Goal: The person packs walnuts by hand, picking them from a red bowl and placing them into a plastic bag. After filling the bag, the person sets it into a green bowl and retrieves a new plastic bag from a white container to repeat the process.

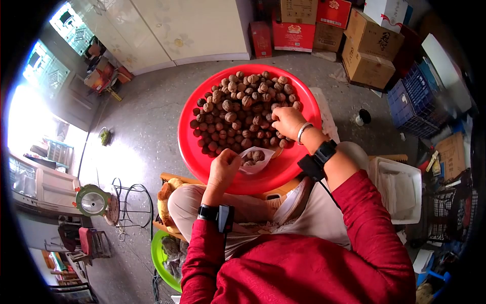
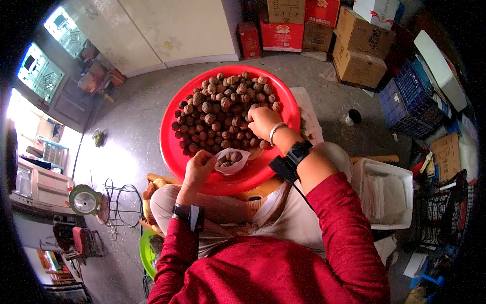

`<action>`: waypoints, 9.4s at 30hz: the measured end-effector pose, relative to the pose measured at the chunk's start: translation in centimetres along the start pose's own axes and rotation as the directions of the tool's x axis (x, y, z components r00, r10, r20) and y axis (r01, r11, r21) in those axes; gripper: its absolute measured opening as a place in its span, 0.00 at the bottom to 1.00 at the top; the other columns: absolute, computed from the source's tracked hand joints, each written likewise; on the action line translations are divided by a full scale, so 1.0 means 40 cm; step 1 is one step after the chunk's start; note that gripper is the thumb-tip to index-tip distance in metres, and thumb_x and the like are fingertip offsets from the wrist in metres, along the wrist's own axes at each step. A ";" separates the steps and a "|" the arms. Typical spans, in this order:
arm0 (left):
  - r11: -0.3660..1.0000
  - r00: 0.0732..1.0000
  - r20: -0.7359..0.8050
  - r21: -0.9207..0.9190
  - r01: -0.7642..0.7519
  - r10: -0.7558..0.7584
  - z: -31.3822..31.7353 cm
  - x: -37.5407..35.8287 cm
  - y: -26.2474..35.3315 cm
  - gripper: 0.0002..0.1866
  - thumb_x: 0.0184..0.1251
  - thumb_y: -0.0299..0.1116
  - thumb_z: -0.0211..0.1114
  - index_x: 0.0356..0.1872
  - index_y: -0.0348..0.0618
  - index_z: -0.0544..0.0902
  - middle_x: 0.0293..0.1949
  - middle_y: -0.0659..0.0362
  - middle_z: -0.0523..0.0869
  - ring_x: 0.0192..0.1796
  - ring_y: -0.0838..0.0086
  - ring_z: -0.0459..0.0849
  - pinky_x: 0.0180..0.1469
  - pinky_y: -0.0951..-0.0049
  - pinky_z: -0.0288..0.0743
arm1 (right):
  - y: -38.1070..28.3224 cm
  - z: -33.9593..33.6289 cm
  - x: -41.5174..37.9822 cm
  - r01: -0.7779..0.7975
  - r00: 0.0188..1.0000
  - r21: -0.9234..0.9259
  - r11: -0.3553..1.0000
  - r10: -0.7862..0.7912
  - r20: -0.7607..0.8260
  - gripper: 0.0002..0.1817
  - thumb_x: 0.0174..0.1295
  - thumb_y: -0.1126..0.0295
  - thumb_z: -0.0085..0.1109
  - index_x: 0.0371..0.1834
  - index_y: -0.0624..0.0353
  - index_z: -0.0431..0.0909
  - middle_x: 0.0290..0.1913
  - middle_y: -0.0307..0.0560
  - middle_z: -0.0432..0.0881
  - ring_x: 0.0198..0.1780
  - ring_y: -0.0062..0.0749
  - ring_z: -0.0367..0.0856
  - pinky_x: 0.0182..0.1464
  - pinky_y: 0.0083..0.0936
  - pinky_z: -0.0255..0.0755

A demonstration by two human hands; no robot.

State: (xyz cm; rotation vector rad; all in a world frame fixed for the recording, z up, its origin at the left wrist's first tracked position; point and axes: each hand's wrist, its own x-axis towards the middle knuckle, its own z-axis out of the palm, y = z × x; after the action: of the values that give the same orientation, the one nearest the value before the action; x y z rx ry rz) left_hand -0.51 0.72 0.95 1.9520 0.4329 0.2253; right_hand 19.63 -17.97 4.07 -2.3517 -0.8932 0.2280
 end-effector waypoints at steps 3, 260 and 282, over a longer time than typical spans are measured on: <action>0.995 0.997 -0.058 0.096 -0.038 0.044 0.000 -0.004 0.009 0.08 0.61 0.32 0.62 0.34 0.36 0.80 0.25 0.55 0.84 0.29 0.74 0.81 0.35 0.74 0.75 | -0.003 0.025 0.024 0.154 0.988 -0.103 0.983 -0.155 0.002 0.08 0.55 0.68 0.55 0.34 0.55 0.82 0.45 0.55 0.81 0.48 0.50 0.80 0.52 0.41 0.74; 0.730 0.433 -0.863 0.118 0.673 -0.260 -0.446 -0.913 -0.762 0.12 0.57 0.27 0.59 0.42 0.37 0.83 0.36 0.51 0.85 0.36 0.63 0.82 0.44 0.66 0.77 | -0.059 0.086 -0.179 0.157 0.956 -0.200 0.967 -0.200 -0.215 0.04 0.60 0.69 0.57 0.34 0.56 0.74 0.36 0.53 0.80 0.40 0.56 0.79 0.41 0.47 0.74; 0.929 0.964 -0.243 -0.320 -0.187 0.110 -0.160 -0.051 0.020 0.12 0.69 0.25 0.58 0.51 0.39 0.80 0.34 0.64 0.82 0.28 0.84 0.75 0.30 0.83 0.72 | 0.012 -0.255 -0.423 0.026 0.770 0.083 0.996 0.033 -0.637 0.02 0.59 0.72 0.57 0.34 0.55 0.77 0.31 0.52 0.81 0.34 0.47 0.82 0.37 0.40 0.75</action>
State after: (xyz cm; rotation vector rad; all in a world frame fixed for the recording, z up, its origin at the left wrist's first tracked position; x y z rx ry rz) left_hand -4.45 5.01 4.36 1.6229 0.3610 0.5840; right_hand 10.70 -34.16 11.09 -2.1149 -0.5187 -0.5100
